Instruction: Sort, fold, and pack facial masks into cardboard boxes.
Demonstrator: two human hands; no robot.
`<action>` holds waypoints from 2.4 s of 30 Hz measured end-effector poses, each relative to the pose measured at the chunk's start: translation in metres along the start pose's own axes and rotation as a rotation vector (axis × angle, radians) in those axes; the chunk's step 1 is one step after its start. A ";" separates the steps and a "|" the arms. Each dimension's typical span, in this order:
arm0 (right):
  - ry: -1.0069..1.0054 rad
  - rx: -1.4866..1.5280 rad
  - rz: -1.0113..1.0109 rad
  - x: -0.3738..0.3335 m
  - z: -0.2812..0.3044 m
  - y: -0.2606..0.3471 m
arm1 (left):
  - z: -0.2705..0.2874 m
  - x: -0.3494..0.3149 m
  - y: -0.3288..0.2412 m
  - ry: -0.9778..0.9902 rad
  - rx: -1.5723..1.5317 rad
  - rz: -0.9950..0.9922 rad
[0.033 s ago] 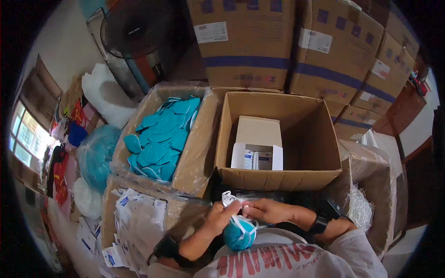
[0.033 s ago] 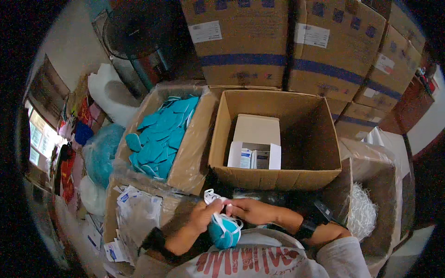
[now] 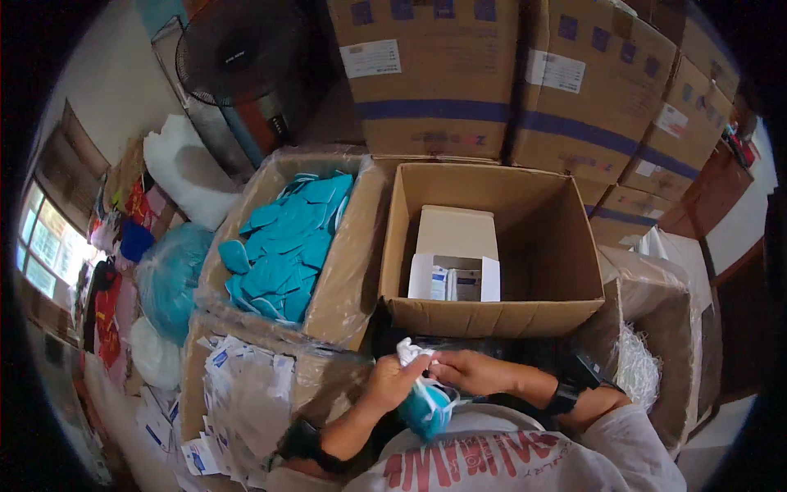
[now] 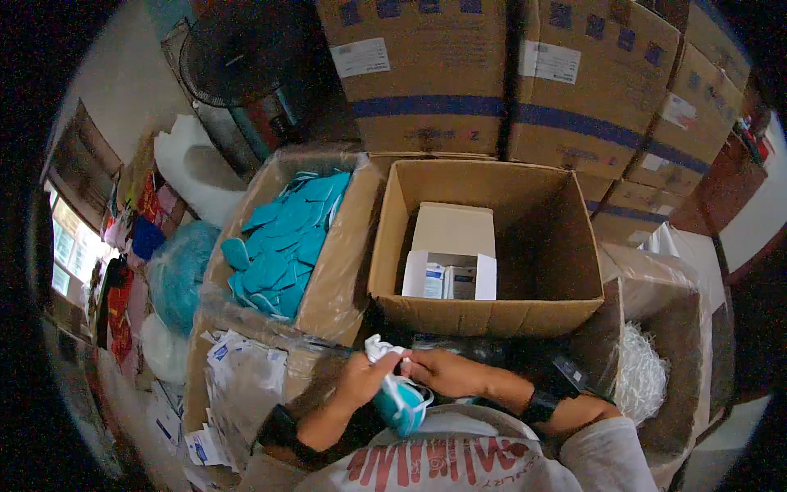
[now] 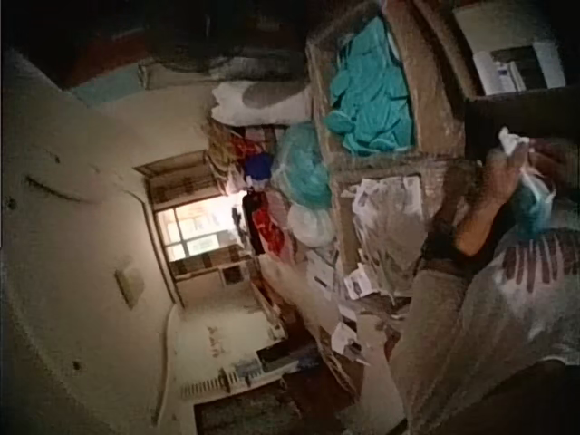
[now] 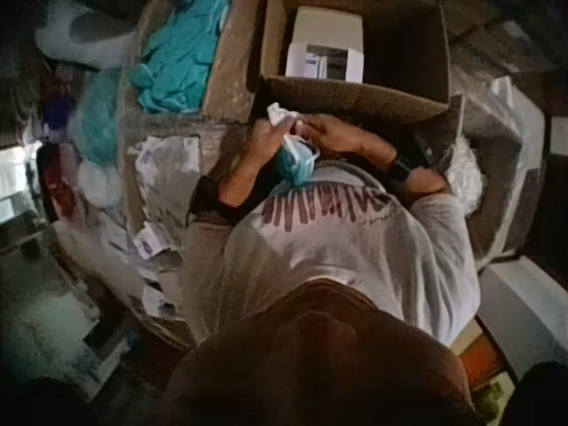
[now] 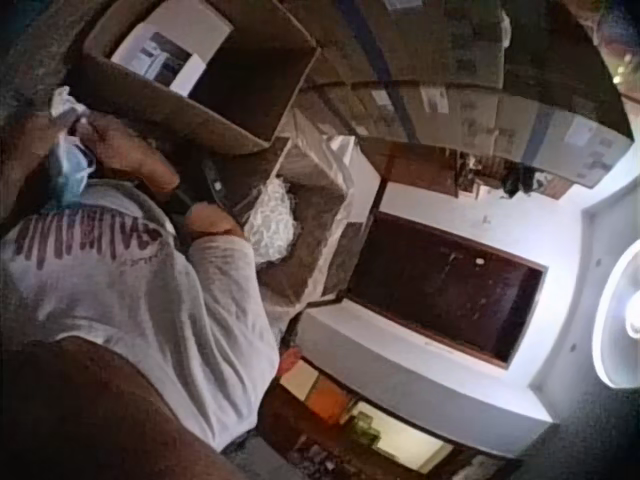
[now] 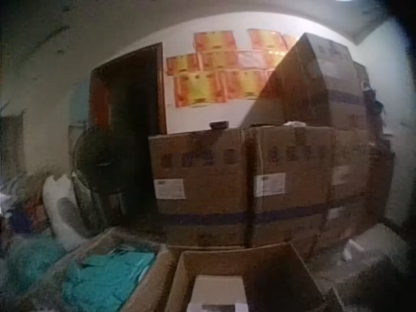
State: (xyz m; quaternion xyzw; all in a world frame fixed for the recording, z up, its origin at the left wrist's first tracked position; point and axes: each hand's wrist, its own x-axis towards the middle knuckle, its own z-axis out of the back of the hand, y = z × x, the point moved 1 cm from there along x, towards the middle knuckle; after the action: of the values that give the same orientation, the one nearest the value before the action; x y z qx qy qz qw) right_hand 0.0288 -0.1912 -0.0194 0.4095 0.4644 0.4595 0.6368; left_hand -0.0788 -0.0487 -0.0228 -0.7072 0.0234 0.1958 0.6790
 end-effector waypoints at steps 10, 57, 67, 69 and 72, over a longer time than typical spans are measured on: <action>0.625 -0.255 -0.148 -0.042 -0.003 -0.026 | -0.039 0.001 0.011 0.736 0.987 -0.108; -0.161 0.358 0.386 0.004 0.024 -0.006 | -0.002 0.047 -0.056 0.135 0.455 -0.418; -0.503 0.032 0.683 0.016 0.017 0.031 | 0.001 0.060 -0.018 -0.194 0.076 -0.444; -0.333 0.298 0.544 0.028 0.009 0.051 | -0.001 0.078 -0.004 -0.129 -0.027 -0.371; -0.346 0.142 0.600 0.031 -0.001 0.067 | 0.003 0.087 -0.021 -0.502 0.264 -0.595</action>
State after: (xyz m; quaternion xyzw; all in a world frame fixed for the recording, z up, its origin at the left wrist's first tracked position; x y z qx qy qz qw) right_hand 0.0187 -0.1453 0.0371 0.6428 0.2396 0.5165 0.5125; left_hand 0.0074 -0.0240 -0.0298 -0.5202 -0.3235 0.1525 0.7755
